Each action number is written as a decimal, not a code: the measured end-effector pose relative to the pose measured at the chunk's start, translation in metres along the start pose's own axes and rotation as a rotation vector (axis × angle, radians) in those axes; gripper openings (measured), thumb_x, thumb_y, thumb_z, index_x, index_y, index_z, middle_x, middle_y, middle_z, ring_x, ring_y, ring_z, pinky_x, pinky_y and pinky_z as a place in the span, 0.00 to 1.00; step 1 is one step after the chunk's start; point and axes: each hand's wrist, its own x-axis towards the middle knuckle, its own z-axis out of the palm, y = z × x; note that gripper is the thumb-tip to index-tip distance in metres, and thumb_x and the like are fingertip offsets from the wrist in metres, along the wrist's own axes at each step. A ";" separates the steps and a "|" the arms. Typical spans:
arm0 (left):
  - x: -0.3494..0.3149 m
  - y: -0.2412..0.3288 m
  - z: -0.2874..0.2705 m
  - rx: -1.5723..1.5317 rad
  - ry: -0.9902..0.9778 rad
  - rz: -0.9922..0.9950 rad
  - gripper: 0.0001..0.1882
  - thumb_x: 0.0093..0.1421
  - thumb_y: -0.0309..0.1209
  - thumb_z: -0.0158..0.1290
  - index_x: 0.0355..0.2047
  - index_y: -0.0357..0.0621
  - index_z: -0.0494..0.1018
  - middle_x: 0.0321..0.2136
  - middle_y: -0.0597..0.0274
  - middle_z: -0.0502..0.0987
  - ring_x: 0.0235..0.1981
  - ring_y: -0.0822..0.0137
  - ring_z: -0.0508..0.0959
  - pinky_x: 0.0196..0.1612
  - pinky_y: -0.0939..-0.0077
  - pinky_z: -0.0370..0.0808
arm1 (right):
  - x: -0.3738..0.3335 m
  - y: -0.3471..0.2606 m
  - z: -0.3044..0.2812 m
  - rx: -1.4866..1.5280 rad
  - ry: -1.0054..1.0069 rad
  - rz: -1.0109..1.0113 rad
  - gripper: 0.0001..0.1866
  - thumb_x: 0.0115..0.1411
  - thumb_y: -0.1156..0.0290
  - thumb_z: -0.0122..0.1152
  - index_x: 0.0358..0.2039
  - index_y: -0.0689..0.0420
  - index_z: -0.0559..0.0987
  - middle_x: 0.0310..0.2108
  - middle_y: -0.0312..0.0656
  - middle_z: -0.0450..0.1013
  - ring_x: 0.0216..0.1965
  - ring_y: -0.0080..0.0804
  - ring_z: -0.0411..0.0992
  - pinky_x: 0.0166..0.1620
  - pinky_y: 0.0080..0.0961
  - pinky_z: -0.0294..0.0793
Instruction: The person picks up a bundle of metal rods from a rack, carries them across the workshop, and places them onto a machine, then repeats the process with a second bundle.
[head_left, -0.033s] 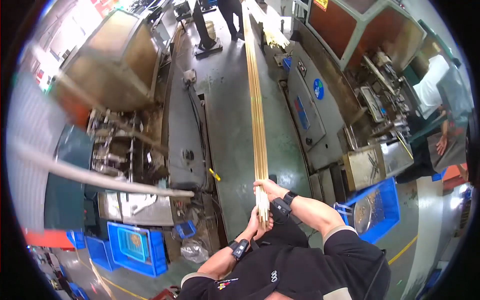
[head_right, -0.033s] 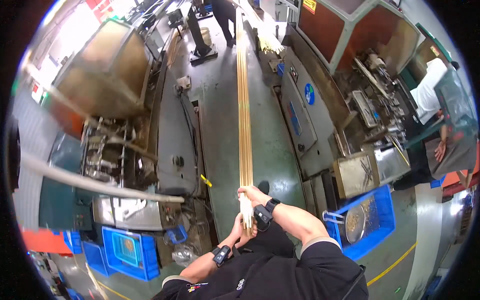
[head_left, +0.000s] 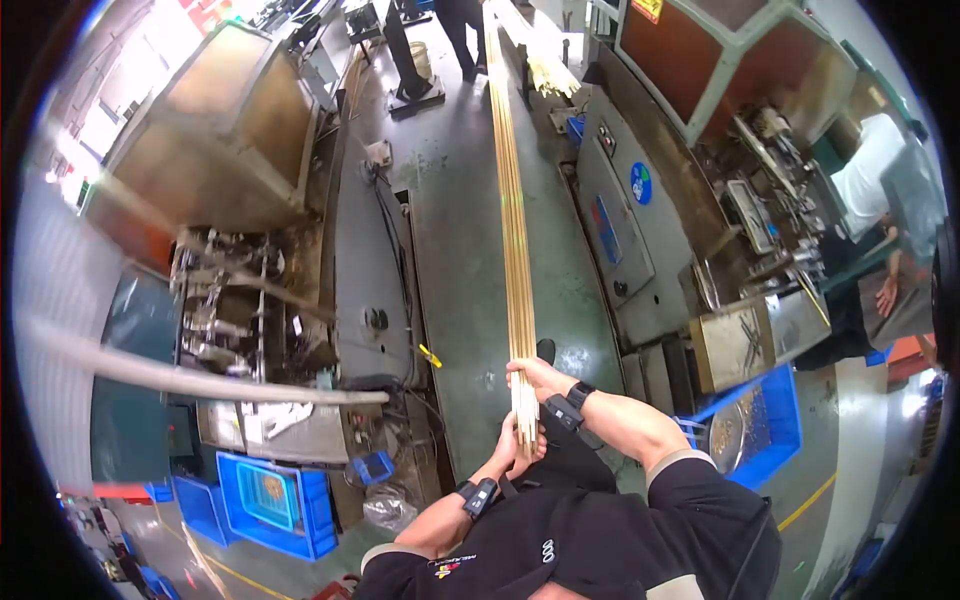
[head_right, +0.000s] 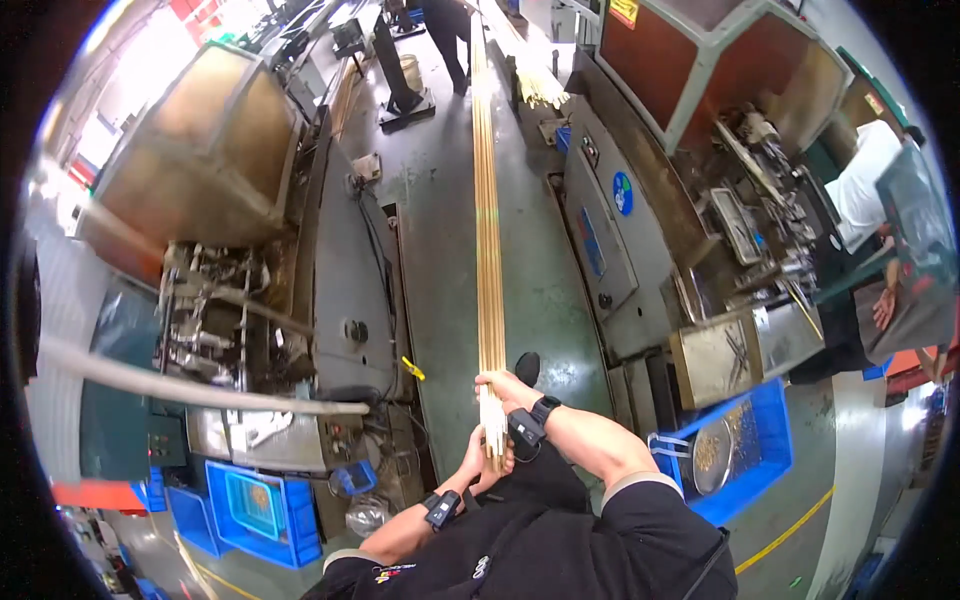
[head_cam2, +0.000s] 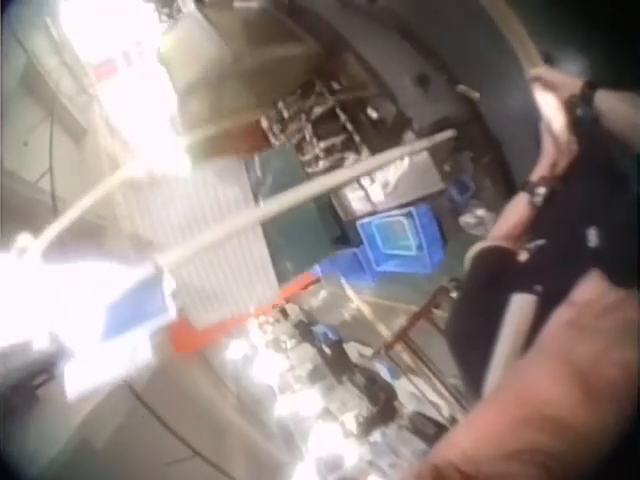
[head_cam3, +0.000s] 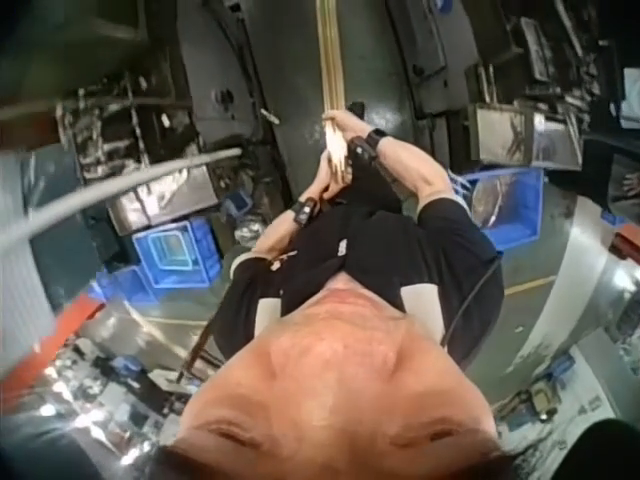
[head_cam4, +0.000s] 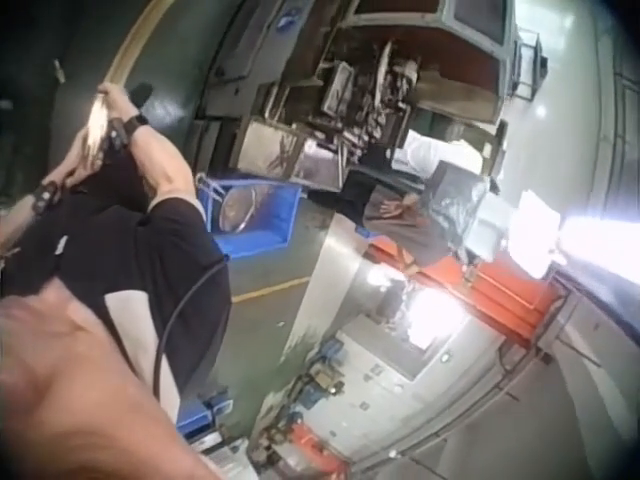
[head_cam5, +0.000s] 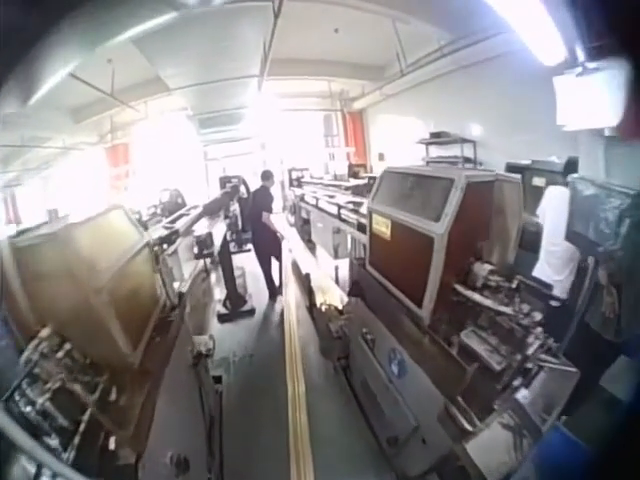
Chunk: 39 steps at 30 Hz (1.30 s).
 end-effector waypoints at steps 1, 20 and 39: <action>0.025 0.043 0.013 0.001 0.004 -0.007 0.41 0.63 0.68 0.31 0.36 0.39 0.73 0.21 0.57 0.76 0.21 0.61 0.76 0.26 0.68 0.75 | 0.026 -0.043 0.004 -0.001 0.002 -0.005 0.06 0.59 0.69 0.63 0.30 0.55 0.75 0.24 0.38 0.74 0.25 0.32 0.74 0.29 0.33 0.75; 0.326 0.610 0.182 -0.109 -0.010 -0.120 0.40 0.64 0.69 0.31 0.37 0.42 0.71 0.21 0.56 0.74 0.19 0.61 0.74 0.23 0.69 0.73 | 0.339 -0.615 0.095 -0.041 -0.011 0.001 0.07 0.58 0.68 0.61 0.29 0.56 0.73 0.26 0.39 0.71 0.27 0.31 0.69 0.34 0.32 0.70; 0.651 1.096 0.401 -0.023 -0.273 0.016 0.43 0.64 0.70 0.32 0.51 0.42 0.70 0.41 0.51 0.79 0.41 0.57 0.79 0.45 0.63 0.76 | 0.624 -1.191 0.107 -0.077 0.099 0.023 0.09 0.58 0.66 0.63 0.30 0.57 0.77 0.26 0.39 0.74 0.27 0.32 0.73 0.33 0.34 0.74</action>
